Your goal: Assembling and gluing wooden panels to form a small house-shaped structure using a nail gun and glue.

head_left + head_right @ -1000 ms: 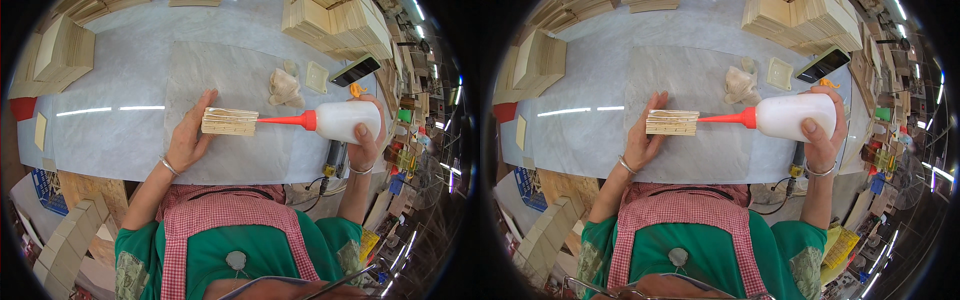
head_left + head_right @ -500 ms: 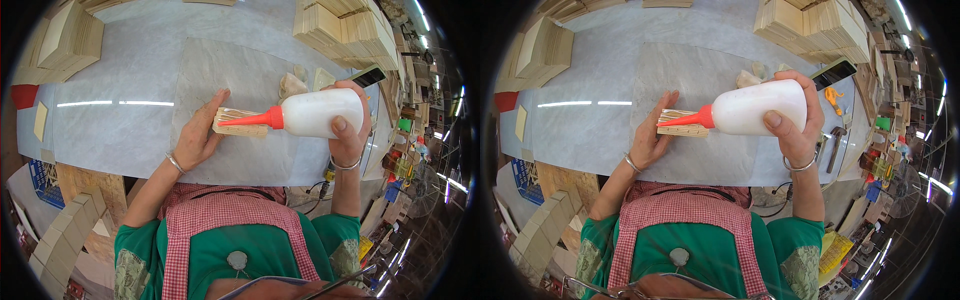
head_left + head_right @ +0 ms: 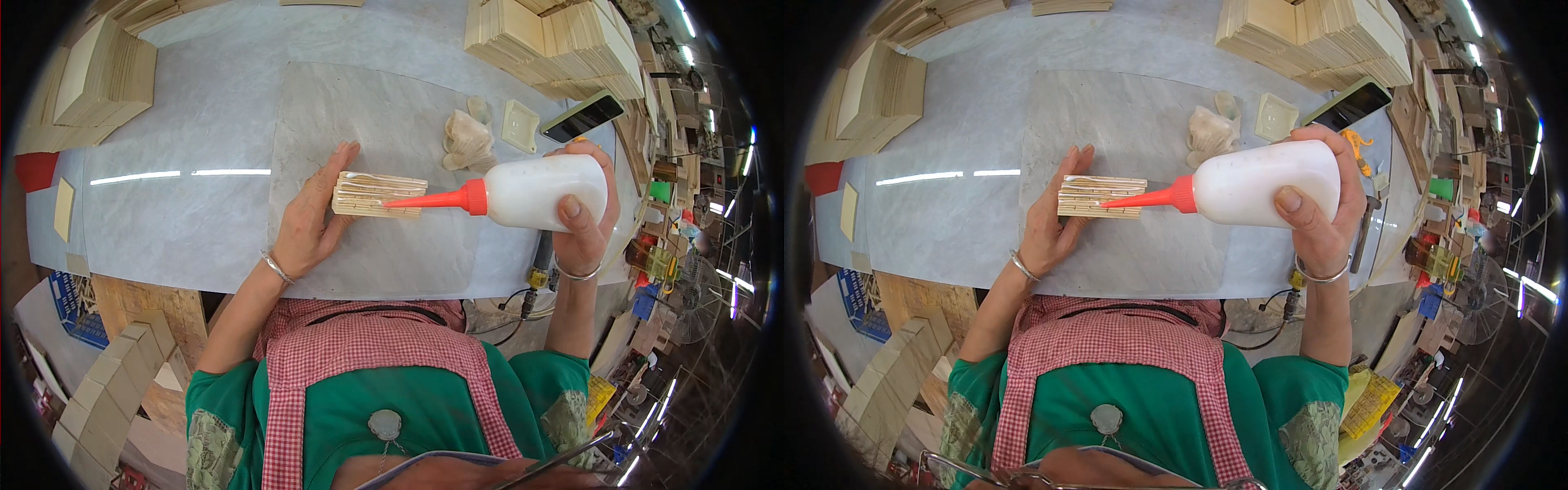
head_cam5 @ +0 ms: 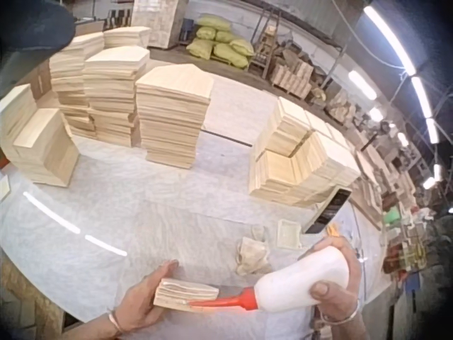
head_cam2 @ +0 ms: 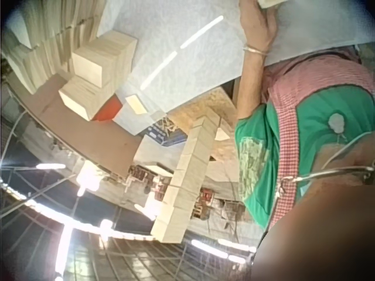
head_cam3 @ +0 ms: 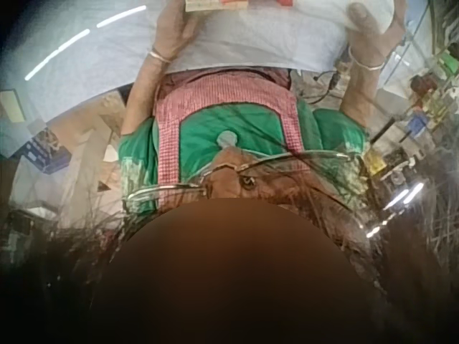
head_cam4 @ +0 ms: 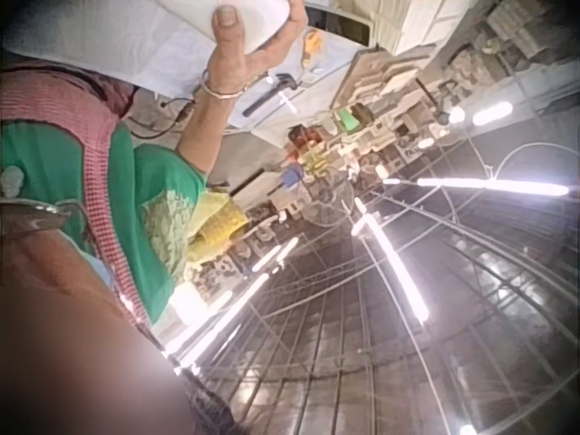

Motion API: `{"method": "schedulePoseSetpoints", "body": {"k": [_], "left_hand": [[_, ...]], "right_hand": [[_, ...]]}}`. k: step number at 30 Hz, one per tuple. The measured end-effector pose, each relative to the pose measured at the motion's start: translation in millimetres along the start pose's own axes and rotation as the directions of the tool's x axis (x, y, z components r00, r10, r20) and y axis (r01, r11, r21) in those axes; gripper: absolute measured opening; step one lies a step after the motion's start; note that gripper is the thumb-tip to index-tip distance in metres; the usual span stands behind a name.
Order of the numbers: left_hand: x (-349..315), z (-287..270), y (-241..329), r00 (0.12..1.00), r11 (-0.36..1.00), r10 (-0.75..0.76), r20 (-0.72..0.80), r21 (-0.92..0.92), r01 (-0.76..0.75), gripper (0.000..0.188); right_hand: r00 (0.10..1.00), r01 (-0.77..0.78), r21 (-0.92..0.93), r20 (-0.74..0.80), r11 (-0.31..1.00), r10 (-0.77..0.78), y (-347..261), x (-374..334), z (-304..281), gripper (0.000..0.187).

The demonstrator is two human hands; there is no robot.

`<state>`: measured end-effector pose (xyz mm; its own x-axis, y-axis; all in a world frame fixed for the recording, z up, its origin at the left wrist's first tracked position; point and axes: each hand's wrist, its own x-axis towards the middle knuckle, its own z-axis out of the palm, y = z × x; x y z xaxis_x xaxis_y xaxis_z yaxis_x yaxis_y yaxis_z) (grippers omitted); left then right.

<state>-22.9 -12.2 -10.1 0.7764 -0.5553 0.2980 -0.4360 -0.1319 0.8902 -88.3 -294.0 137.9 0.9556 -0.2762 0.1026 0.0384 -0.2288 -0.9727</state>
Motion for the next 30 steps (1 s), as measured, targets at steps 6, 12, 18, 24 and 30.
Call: {"method": "schedulePoseSetpoints", "body": {"k": [6, 12, 18, 24, 30], "left_hand": [[0, 1, 2, 0.999, 0.999, -0.033, -0.002, -0.028, 0.032, 0.079], [1, 1, 2, 0.999, 0.999, -0.04, 0.002, -0.035, 0.04, 0.079], [1, 0, 2, 1.0, 0.999, -0.028, -0.002, -0.024, 0.028, 0.078], [1, 0, 1, 1.0, 1.0, -0.003, -0.007, -0.012, 0.002, 0.078], [1, -1, 2, 1.0, 1.0, -0.013, 0.011, 0.002, 0.013, 0.078]], "right_hand": [[0.998, -0.017, -0.028, -0.053, 0.999, 0.015, -2, -10, -16, 0.063], [0.998, -0.011, -0.044, -0.062, 0.999, 0.008, -6, -15, -26, 0.065], [0.998, 0.013, -0.03, -0.059, 0.999, -0.015, -9, -13, -19, 0.068], [0.997, 0.07, -0.053, -0.029, 0.996, -0.071, -6, -3, 2, 0.069], [0.993, 0.107, -0.063, 0.054, 0.992, -0.104, -12, 14, 25, 0.066]]}}
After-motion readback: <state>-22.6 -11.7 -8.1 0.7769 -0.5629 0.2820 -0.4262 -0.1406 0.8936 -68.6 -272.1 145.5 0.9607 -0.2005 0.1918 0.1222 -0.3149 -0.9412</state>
